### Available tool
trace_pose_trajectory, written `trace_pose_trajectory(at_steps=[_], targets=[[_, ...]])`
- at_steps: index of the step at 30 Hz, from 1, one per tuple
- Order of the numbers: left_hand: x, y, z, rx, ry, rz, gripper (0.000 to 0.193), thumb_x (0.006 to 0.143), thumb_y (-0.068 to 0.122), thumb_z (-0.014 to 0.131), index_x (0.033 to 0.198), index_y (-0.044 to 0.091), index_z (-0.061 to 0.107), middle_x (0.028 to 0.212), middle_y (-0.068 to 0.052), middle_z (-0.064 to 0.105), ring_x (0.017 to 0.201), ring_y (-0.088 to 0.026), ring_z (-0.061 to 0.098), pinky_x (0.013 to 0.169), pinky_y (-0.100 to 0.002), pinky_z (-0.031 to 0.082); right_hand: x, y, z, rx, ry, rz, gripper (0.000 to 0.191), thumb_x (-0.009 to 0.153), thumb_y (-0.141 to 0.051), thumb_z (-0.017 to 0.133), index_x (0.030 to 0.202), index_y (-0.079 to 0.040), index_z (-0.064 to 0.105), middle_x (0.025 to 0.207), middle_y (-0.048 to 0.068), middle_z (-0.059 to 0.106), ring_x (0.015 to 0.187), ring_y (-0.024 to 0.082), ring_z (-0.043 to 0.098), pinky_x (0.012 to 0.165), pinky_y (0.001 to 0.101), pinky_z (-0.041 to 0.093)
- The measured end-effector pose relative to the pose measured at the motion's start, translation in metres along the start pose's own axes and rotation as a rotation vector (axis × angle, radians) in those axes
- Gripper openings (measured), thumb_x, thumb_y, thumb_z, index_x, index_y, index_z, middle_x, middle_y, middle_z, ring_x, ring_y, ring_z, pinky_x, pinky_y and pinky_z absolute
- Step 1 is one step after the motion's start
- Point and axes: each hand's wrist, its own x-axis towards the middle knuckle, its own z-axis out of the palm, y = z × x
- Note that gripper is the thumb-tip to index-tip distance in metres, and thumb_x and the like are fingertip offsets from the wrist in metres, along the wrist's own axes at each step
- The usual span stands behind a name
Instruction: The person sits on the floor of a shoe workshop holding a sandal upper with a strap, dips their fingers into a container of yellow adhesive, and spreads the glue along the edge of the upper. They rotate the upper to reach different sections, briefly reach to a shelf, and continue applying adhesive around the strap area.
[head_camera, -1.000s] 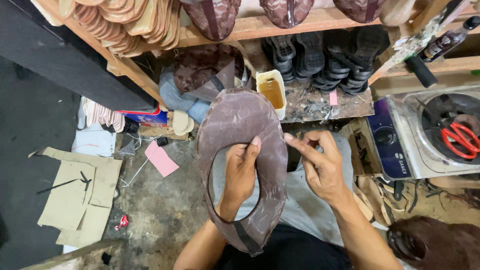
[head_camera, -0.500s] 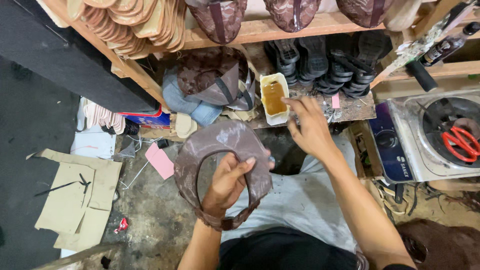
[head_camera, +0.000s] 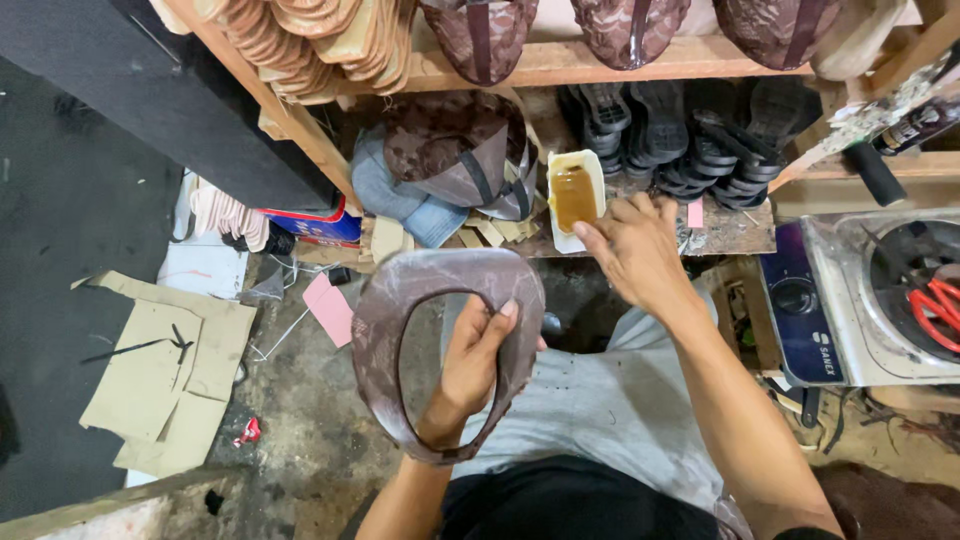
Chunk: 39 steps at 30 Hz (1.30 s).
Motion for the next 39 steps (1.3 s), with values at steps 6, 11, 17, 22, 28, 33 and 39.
trace_pose_trajectory(at_steps=[6, 11, 17, 22, 28, 33, 39], targets=[[0.018, -0.01, 0.027, 0.828, 0.139, 0.493, 0.034, 0.109, 0.02, 0.061, 0.086, 0.0, 0.045, 0.071, -0.014, 0.044, 0.065, -0.019, 0.042, 0.056, -0.041, 0.039, -0.065, -0.031, -0.038, 0.859, 0.212, -0.061, 0.084, 0.108, -0.068, 0.023, 0.118, 0.0, 0.071, 0.1, 0.013, 0.061, 0.097, 0.021, 0.053, 0.096, 0.0355, 0.04], [0.023, -0.007, 0.056, 1.016, 0.107, 0.564, 0.036, 0.107, 0.022, 0.062, 0.083, 0.0, 0.048, 0.07, -0.017, 0.049, 0.061, -0.022, 0.043, 0.059, -0.044, 0.036, -0.083, -0.031, -0.047, 0.748, 0.235, -0.063, 0.096, 0.106, -0.074, 0.014, 0.129, 0.001, 0.069, 0.099, 0.012, 0.061, 0.096, 0.022, 0.053, 0.093, 0.0356, 0.042], [0.016, 0.004, 0.072, 0.876, 0.094, 0.534, 0.025, 0.108, 0.021, 0.056, 0.105, -0.003, 0.061, 0.088, -0.016, 0.06, 0.081, -0.025, 0.058, 0.078, -0.038, 0.049, -0.096, -0.029, -0.048, 0.608, 0.29, -0.164, 0.089, 0.107, -0.069, 0.01, 0.119, -0.011, 0.077, 0.093, 0.008, 0.057, 0.099, 0.027, 0.05, 0.103, 0.0424, 0.04], [0.016, 0.008, 0.08, 0.759, 0.021, 0.502, 0.03, 0.11, 0.021, 0.052, 0.123, -0.004, 0.062, 0.11, -0.016, 0.069, 0.102, -0.023, 0.065, 0.095, -0.033, 0.051, -0.091, -0.03, -0.049, 0.487, 0.346, -0.171, 0.093, 0.108, -0.068, 0.01, 0.12, -0.002, 0.075, 0.096, 0.01, 0.058, 0.1, 0.028, 0.051, 0.101, 0.044, 0.037], [0.017, 0.008, 0.073, 0.92, 0.198, 0.532, 0.024, 0.107, 0.019, 0.059, 0.099, -0.003, 0.061, 0.082, -0.013, 0.059, 0.076, -0.02, 0.057, 0.074, -0.036, 0.049, -0.094, -0.038, -0.055, 0.397, 0.358, -0.28, 0.086, 0.108, -0.063, 0.012, 0.115, -0.011, 0.079, 0.09, 0.008, 0.057, 0.096, 0.029, 0.05, 0.105, 0.0488, 0.036], [0.028, 0.003, 0.07, 0.869, 0.212, 0.475, 0.034, 0.106, 0.017, 0.065, 0.082, -0.003, 0.049, 0.067, -0.011, 0.043, 0.064, -0.017, 0.04, 0.058, -0.036, 0.037, -0.095, -0.039, -0.058, 0.335, 0.382, -0.285, 0.08, 0.111, -0.06, 0.017, 0.117, -0.01, 0.078, 0.093, 0.009, 0.059, 0.098, 0.03, 0.052, 0.106, 0.0507, 0.037], [0.027, 0.01, 0.068, 0.791, 0.207, 0.543, 0.025, 0.105, 0.016, 0.061, 0.088, 0.0, 0.053, 0.072, -0.005, 0.052, 0.068, -0.011, 0.047, 0.062, -0.031, 0.043, -0.101, -0.042, -0.052, 0.293, 0.38, -0.352, 0.075, 0.108, -0.059, 0.02, 0.113, -0.016, 0.081, 0.089, 0.004, 0.06, 0.095, 0.025, 0.054, 0.105, 0.0534, 0.035]])
